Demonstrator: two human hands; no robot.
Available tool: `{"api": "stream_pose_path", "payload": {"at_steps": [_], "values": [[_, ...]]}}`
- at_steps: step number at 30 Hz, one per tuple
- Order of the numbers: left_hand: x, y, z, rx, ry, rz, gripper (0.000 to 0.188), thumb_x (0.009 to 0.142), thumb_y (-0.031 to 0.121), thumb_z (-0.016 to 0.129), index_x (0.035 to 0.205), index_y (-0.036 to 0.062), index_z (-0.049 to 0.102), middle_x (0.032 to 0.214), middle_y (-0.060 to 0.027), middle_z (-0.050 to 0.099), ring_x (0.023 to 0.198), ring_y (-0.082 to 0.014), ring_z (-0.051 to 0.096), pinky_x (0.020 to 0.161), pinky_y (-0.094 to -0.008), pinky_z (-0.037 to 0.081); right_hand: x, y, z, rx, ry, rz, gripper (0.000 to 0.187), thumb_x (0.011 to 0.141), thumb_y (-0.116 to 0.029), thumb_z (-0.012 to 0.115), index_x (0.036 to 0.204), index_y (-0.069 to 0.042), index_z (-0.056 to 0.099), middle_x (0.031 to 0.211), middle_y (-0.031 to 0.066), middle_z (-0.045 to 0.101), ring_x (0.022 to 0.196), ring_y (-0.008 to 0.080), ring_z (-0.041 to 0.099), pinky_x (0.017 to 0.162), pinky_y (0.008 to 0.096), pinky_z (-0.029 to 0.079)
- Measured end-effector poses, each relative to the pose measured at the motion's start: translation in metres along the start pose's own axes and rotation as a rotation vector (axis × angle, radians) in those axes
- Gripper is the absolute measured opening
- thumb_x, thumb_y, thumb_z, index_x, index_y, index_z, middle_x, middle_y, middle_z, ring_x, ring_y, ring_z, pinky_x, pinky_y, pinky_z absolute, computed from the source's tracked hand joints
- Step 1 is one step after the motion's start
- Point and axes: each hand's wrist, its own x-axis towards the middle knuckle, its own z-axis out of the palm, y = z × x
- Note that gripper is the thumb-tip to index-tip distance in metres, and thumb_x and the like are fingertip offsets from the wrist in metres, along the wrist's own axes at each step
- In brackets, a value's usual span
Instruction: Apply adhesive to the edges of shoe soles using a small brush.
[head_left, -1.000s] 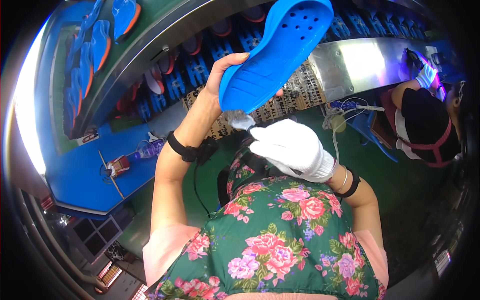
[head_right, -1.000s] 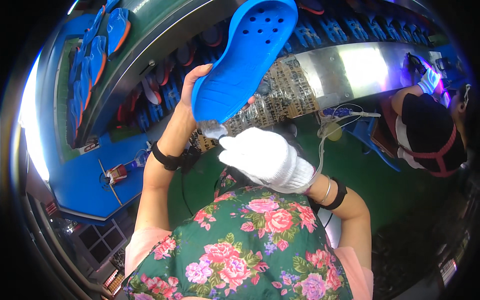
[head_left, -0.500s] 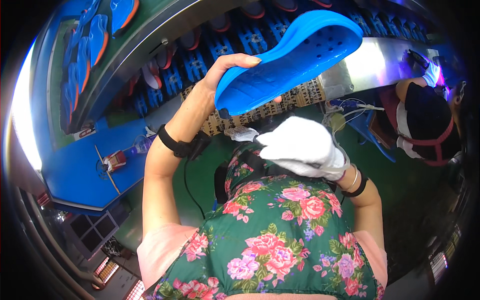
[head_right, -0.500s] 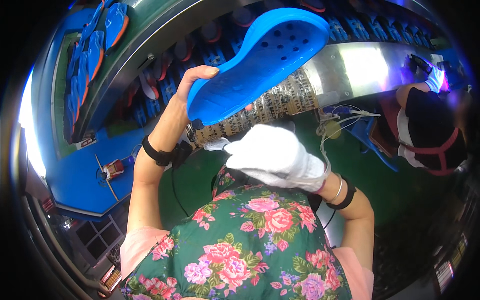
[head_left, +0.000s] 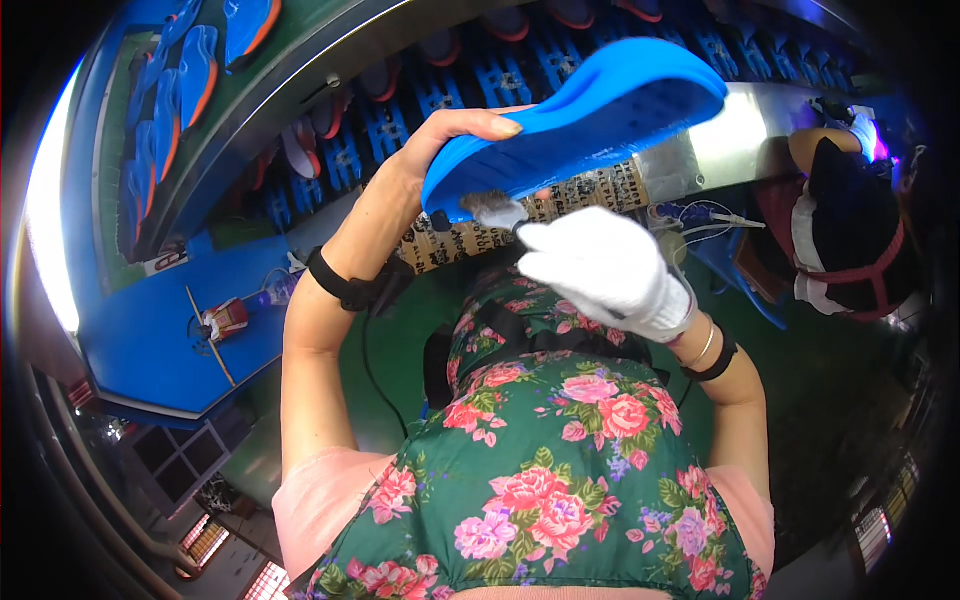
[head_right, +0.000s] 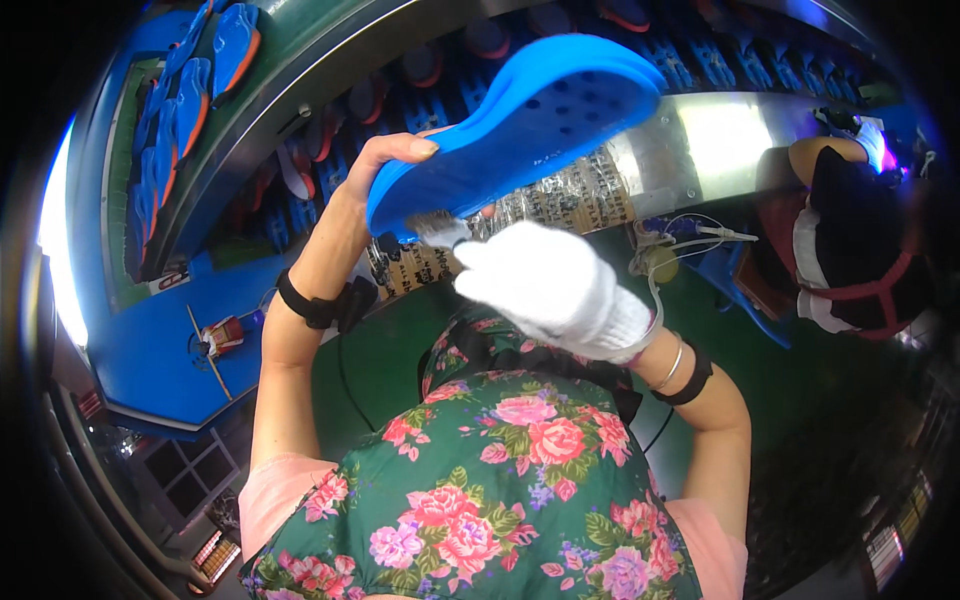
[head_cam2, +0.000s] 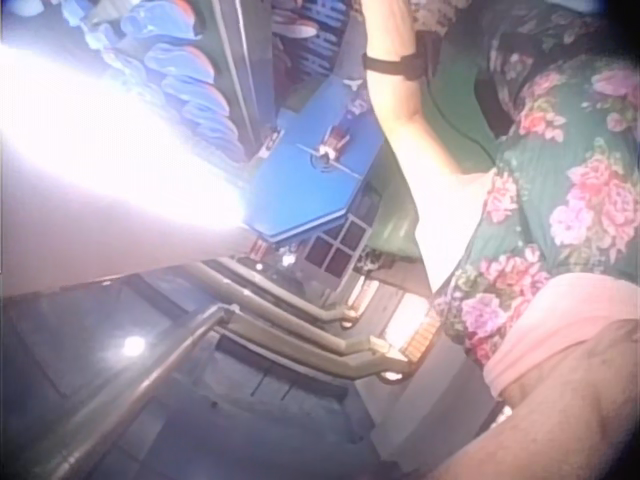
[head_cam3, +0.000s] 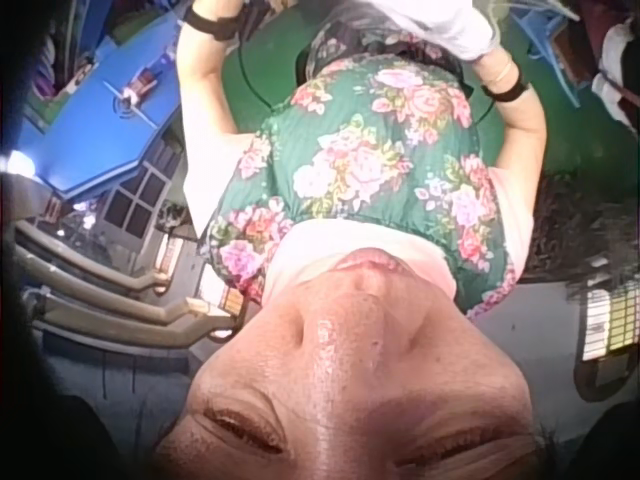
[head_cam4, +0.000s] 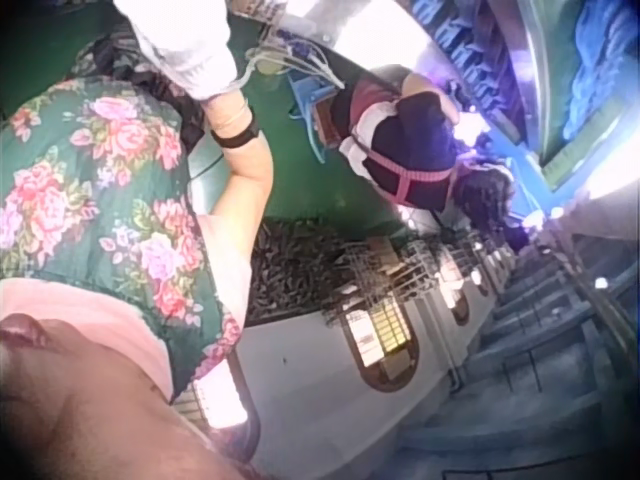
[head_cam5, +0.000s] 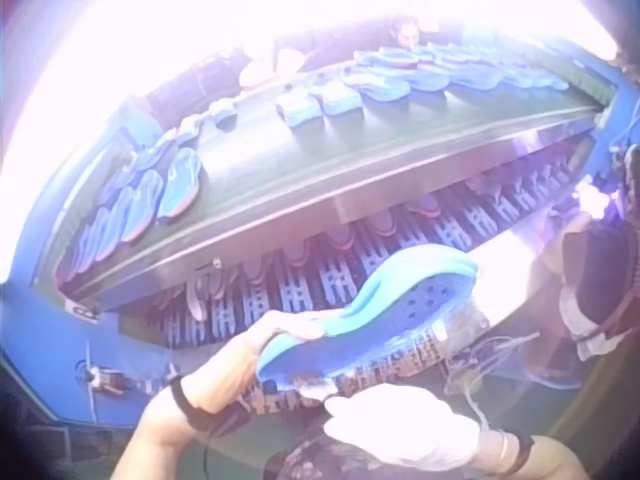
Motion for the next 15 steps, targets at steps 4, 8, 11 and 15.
{"api": "stream_pose_path", "payload": {"at_steps": [4,8,11,15], "values": [[-0.001,-0.009,-0.017,-0.079,0.024,-0.001,0.085,0.088,0.044,0.065,0.152,-0.0076,0.043,0.135,-0.0331,0.06,0.112,-0.0468,0.067,0.102,-0.0516,0.053,0.002,-0.002,0.002,0.222,0.032,0.079,0.03,0.078,-0.001,0.084,0.106,-0.01,0.08,0.104,0.0107,0.079,0.088,0.026,0.074,0.075,0.0366,0.059],[-0.001,-0.012,-0.025,-0.242,-0.088,0.046,0.078,0.092,0.04,0.063,0.148,-0.0117,0.047,0.131,-0.0346,0.063,0.109,-0.046,0.07,0.099,-0.0493,0.057,0.014,-0.001,0.008,0.233,0.155,0.19,0.025,0.079,0.0,0.085,0.102,-0.009,0.081,0.102,0.0109,0.079,0.088,0.0254,0.075,0.078,0.0352,0.058],[0.0,-0.016,-0.036,-0.262,-0.1,0.137,0.079,0.094,0.043,0.061,0.148,-0.0116,0.047,0.134,-0.0362,0.061,0.111,-0.0483,0.069,0.101,-0.0523,0.056,0.013,-0.009,0.022,0.442,0.079,0.223,0.025,0.079,-0.003,0.085,0.103,-0.009,0.081,0.101,0.0101,0.079,0.088,0.023,0.074,0.078,0.035,0.059],[0.004,-0.018,-0.032,-0.367,-0.193,0.221,0.083,0.095,0.049,0.057,0.151,-0.0107,0.043,0.135,-0.0367,0.06,0.112,-0.0491,0.069,0.097,-0.0548,0.058,0.018,-0.01,0.026,0.362,0.279,0.386,0.023,0.081,-0.001,0.084,0.103,-0.008,0.081,0.1,0.0091,0.079,0.09,0.0213,0.074,0.08,0.0345,0.059]]}}
